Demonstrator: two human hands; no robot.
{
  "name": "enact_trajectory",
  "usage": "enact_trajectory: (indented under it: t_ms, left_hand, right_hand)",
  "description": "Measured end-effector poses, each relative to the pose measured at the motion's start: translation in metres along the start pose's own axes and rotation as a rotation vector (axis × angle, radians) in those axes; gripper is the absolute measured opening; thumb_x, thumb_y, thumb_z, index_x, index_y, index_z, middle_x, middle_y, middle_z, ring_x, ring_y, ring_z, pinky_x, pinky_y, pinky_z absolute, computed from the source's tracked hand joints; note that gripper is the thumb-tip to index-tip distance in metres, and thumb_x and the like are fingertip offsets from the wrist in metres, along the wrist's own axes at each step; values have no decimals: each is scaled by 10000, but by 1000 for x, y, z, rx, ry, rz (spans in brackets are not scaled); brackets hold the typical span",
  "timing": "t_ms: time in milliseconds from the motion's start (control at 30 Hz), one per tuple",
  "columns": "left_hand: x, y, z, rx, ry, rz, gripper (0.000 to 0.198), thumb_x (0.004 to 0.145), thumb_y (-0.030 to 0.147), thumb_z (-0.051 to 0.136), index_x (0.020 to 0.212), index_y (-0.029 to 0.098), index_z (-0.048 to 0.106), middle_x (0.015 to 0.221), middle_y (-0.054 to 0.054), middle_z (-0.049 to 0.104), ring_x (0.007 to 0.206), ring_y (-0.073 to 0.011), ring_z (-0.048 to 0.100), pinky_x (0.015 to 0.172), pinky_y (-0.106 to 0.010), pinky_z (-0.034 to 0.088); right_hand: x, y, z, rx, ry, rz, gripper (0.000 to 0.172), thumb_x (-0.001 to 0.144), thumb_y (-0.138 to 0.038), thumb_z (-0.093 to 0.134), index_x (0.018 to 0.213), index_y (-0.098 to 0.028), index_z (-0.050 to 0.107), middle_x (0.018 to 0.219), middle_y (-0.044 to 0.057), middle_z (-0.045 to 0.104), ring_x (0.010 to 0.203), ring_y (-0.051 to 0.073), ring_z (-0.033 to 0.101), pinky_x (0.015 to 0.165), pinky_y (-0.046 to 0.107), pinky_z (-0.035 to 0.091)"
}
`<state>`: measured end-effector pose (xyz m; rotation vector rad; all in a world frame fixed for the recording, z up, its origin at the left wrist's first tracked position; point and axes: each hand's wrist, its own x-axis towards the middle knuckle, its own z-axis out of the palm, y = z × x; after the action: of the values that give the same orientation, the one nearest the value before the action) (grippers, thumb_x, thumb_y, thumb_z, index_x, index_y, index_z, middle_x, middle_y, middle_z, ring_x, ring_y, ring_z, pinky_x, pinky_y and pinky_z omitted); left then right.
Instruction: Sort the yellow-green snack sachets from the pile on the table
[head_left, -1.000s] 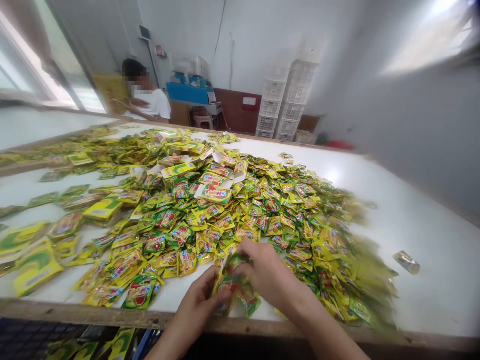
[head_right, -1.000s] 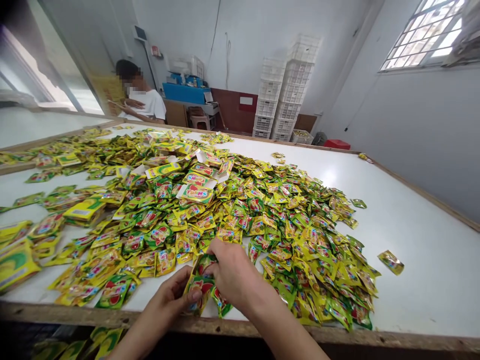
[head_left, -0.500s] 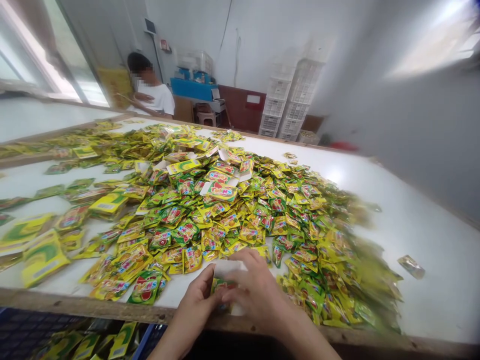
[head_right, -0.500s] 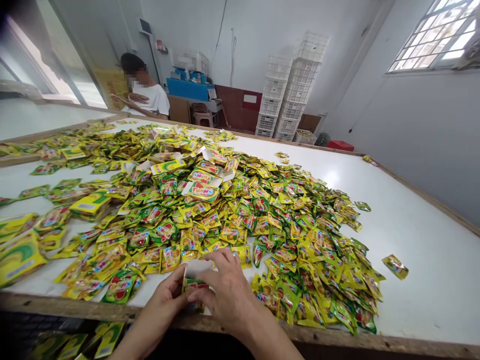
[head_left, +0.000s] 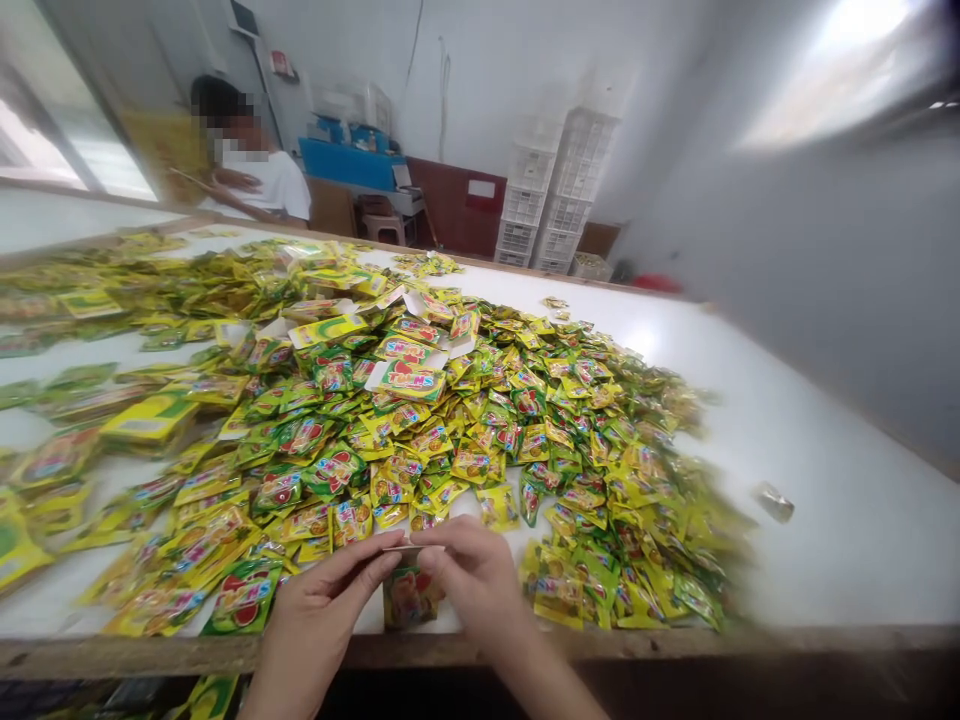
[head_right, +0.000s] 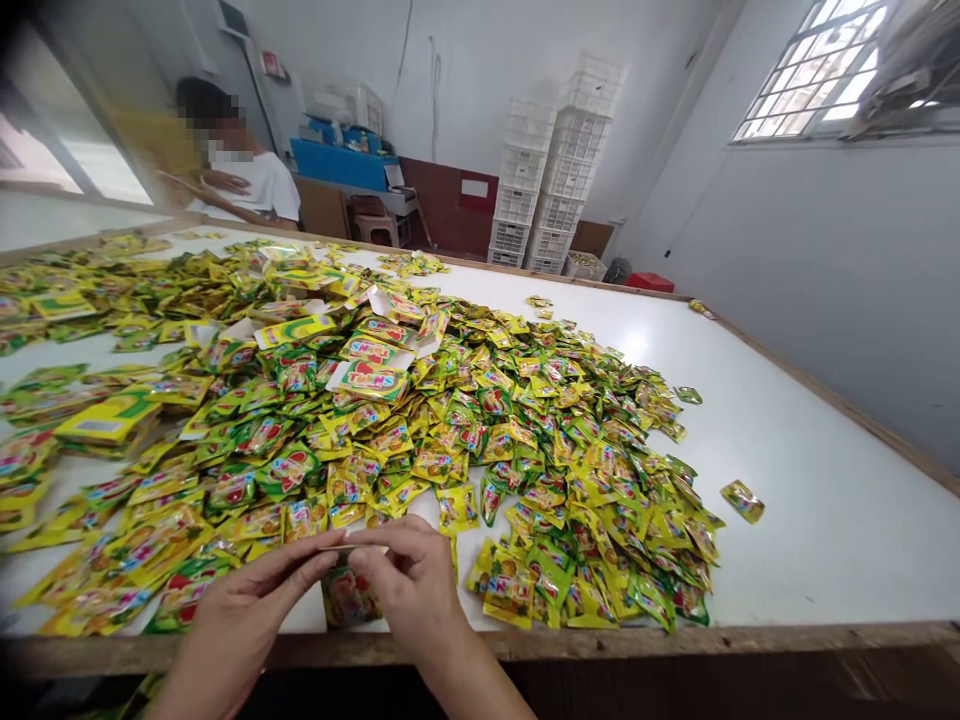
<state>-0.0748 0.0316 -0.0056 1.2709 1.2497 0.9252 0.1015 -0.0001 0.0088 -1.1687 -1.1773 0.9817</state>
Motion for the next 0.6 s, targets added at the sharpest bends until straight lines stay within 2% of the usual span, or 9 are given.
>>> enact_trajectory:
  t_ms: [100, 200, 300, 400, 500, 600]
  left_hand:
    - [2, -6, 2, 59, 13, 84, 304, 752, 428, 742, 1014, 275, 757, 1113, -22, 749, 1112, -246, 646, 1035, -360, 471]
    - [4, -5, 7, 78, 31, 120, 345, 783, 412, 717, 1107, 293, 712, 1123, -10, 740, 1056, -225, 671, 953, -323, 534]
    - [6, -4, 6, 165, 7, 246, 235, 791, 381, 714, 1002, 282, 750, 1030, -16, 755, 972, -226, 694, 894, -317, 564]
    - [8, -9, -1, 290, -36, 456, 133, 812, 320, 700, 922, 311, 775, 982, -7, 763, 968, -224, 696, 916, -324, 551]
    - [5, -16, -11, 407, -82, 585, 274, 808, 265, 711, 1063, 360, 740, 1086, 6, 748, 1026, -223, 687, 931, -315, 548]
    - [-1, -19, -16, 465, -132, 682, 372, 818, 196, 693, 1145, 375, 697, 1209, 3, 697, 1087, -220, 664, 940, -297, 545]
  right_hand:
    - [2, 4, 1, -21, 35, 16, 141, 807, -307, 707, 905, -242, 785, 782, 35, 700, 669, 157, 611, 585, 249, 491]
    - [2, 7, 3, -97, 82, 4, 138, 761, -259, 752, 891, -219, 773, 733, 18, 687, 584, 137, 575, 565, 249, 468]
    - [1, 5, 3, -145, 85, -85, 66, 770, -239, 759, 828, -212, 772, 721, 23, 694, 634, 151, 603, 603, 253, 473]
    - [-1, 6, 0, -147, 57, -187, 71, 794, -247, 755, 860, -222, 765, 792, 35, 712, 728, 168, 646, 670, 262, 503]
    - [-11, 11, -3, -196, 11, -274, 112, 841, -240, 714, 947, -252, 751, 890, 40, 703, 832, 174, 658, 760, 275, 520]
    - [-27, 15, -4, -358, -26, -334, 208, 896, -207, 633, 1070, -280, 720, 1069, 69, 658, 905, 181, 638, 814, 300, 514]
